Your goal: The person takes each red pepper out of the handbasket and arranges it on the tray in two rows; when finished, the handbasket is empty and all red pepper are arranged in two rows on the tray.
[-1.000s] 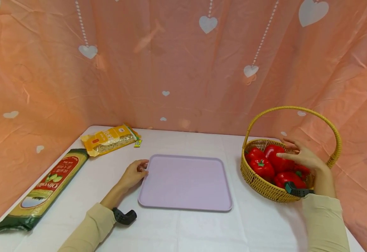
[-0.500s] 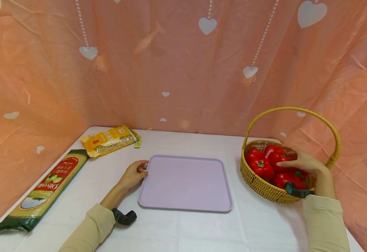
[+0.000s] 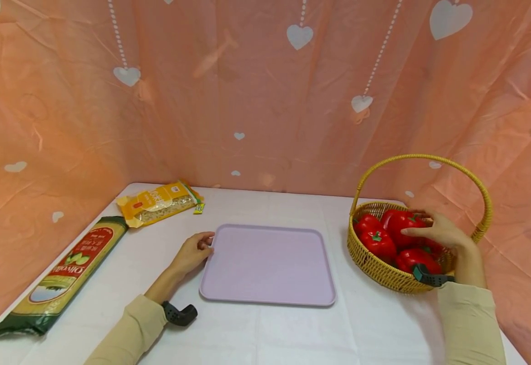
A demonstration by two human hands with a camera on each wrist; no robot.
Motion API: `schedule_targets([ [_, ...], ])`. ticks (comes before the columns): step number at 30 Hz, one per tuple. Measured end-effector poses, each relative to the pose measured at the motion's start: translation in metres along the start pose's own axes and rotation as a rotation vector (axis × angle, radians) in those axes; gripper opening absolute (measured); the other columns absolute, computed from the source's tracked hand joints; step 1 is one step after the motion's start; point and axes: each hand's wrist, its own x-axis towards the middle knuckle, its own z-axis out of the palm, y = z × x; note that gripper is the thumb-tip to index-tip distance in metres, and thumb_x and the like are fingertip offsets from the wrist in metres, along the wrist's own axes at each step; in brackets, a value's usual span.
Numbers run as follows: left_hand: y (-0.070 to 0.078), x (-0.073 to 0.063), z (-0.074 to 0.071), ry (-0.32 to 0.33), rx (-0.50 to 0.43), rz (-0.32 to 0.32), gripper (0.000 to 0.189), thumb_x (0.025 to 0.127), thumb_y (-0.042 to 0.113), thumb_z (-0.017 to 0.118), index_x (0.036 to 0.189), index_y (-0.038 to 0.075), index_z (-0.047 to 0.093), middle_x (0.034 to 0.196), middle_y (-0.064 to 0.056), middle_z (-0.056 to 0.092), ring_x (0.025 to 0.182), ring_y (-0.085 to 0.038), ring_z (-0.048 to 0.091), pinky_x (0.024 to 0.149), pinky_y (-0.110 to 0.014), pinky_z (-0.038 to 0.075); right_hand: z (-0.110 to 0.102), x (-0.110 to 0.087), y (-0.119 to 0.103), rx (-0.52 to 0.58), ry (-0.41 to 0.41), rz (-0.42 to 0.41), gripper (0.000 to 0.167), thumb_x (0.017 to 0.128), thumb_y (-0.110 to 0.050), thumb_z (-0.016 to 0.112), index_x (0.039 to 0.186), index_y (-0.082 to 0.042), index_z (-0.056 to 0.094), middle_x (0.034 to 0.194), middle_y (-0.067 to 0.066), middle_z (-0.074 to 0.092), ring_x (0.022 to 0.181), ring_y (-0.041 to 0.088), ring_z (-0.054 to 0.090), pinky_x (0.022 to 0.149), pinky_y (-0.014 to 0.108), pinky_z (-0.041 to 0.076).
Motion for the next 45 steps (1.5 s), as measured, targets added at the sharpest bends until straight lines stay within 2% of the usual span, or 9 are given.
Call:
schedule_targets([
  [4, 0.001, -0.001, 0.001, 0.016, 0.002, 0.009, 0.043, 0.08, -0.008, 0.057, 0.122, -0.014, 0.05, 0.101, -0.021, 0.056, 0.078, -0.015, 0.047, 0.061, -0.018, 0.041, -0.001, -0.002, -0.009, 0.059, 0.049, -0.026, 0.067, 0.086, -0.025, 0.066, 0.136, 0.001, 0.031, 0.128, 0.019, 0.04, 0.109, 0.031, 0.042, 0.077, 0.027, 0.043],
  [10, 0.002, -0.004, 0.001, 0.036, -0.01, 0.01, 0.043, 0.08, -0.009, 0.057, 0.121, -0.014, 0.051, 0.101, -0.022, 0.056, 0.076, -0.015, 0.047, 0.059, -0.017, 0.04, -0.001, -0.005, -0.028, 0.118, 0.098, -0.105, 0.063, 0.087, -0.023, 0.064, 0.14, -0.011, 0.033, 0.123, 0.004, 0.042, 0.098, 0.008, 0.045, 0.073, 0.019, 0.046],
  [15, 0.007, -0.006, 0.0, 0.022, -0.021, 0.021, 0.043, 0.08, -0.008, 0.057, 0.122, -0.015, 0.05, 0.103, -0.024, 0.056, 0.077, -0.016, 0.047, 0.059, -0.016, 0.04, 0.002, -0.006, -0.048, 0.174, 0.135, -0.146, 0.062, 0.087, -0.019, 0.063, 0.141, -0.016, 0.033, 0.118, -0.011, 0.043, 0.098, 0.004, 0.046, 0.073, 0.017, 0.045],
  [19, 0.006, -0.004, 0.0, 0.022, -0.016, 0.027, 0.042, 0.08, -0.008, 0.057, 0.121, -0.015, 0.05, 0.102, -0.024, 0.057, 0.077, -0.014, 0.048, 0.059, -0.017, 0.04, 0.011, -0.002, -0.067, 0.26, 0.153, -0.258, 0.062, 0.086, -0.009, 0.064, 0.14, -0.019, 0.035, 0.121, -0.012, 0.043, 0.1, 0.002, 0.049, 0.077, 0.014, 0.043],
  [22, 0.0, -0.002, 0.002, 0.029, -0.016, 0.033, 0.043, 0.079, -0.008, 0.058, 0.12, -0.014, 0.052, 0.101, -0.023, 0.057, 0.076, -0.012, 0.048, 0.059, -0.018, 0.041, 0.02, 0.004, -0.081, 0.364, 0.123, -0.34, 0.064, 0.084, -0.001, 0.062, 0.139, -0.017, 0.034, 0.122, -0.006, 0.045, 0.1, 0.006, 0.053, 0.079, 0.016, 0.046],
  [27, 0.0, -0.003, 0.002, 0.034, -0.025, 0.013, 0.042, 0.079, -0.008, 0.057, 0.12, -0.013, 0.052, 0.102, -0.022, 0.057, 0.076, -0.013, 0.048, 0.058, -0.018, 0.041, 0.038, 0.015, -0.105, 0.454, 0.075, -0.379, 0.067, 0.082, 0.002, 0.064, 0.139, -0.015, 0.032, 0.121, -0.001, 0.047, 0.101, 0.012, 0.055, 0.077, 0.023, 0.051],
  [35, -0.001, -0.003, 0.001, 0.034, -0.035, 0.015, 0.043, 0.08, -0.008, 0.057, 0.122, -0.014, 0.051, 0.103, -0.023, 0.056, 0.075, -0.013, 0.047, 0.058, -0.017, 0.04, 0.067, 0.038, -0.136, 0.498, 0.017, -0.401, 0.074, 0.079, -0.002, 0.069, 0.141, -0.016, 0.031, 0.131, 0.006, 0.041, 0.112, 0.022, 0.047, 0.079, 0.028, 0.051],
  [39, 0.0, -0.003, 0.001, 0.032, -0.032, 0.014, 0.043, 0.08, -0.007, 0.058, 0.122, -0.014, 0.05, 0.103, -0.023, 0.056, 0.076, -0.013, 0.047, 0.057, -0.017, 0.04, 0.085, 0.053, -0.147, 0.528, -0.023, -0.403, 0.075, 0.077, -0.002, 0.07, 0.14, -0.015, 0.032, 0.134, 0.009, 0.039, 0.118, 0.026, 0.04, 0.081, 0.028, 0.051],
  [45, 0.003, -0.003, 0.001, 0.034, -0.017, -0.01, 0.043, 0.081, -0.006, 0.058, 0.122, -0.013, 0.051, 0.104, -0.023, 0.057, 0.077, -0.014, 0.048, 0.058, -0.017, 0.04, 0.114, 0.071, -0.159, 0.589, -0.065, -0.388, 0.076, 0.076, -0.001, 0.069, 0.14, -0.017, 0.033, 0.137, 0.01, 0.038, 0.121, 0.029, 0.038, 0.084, 0.031, 0.05],
])
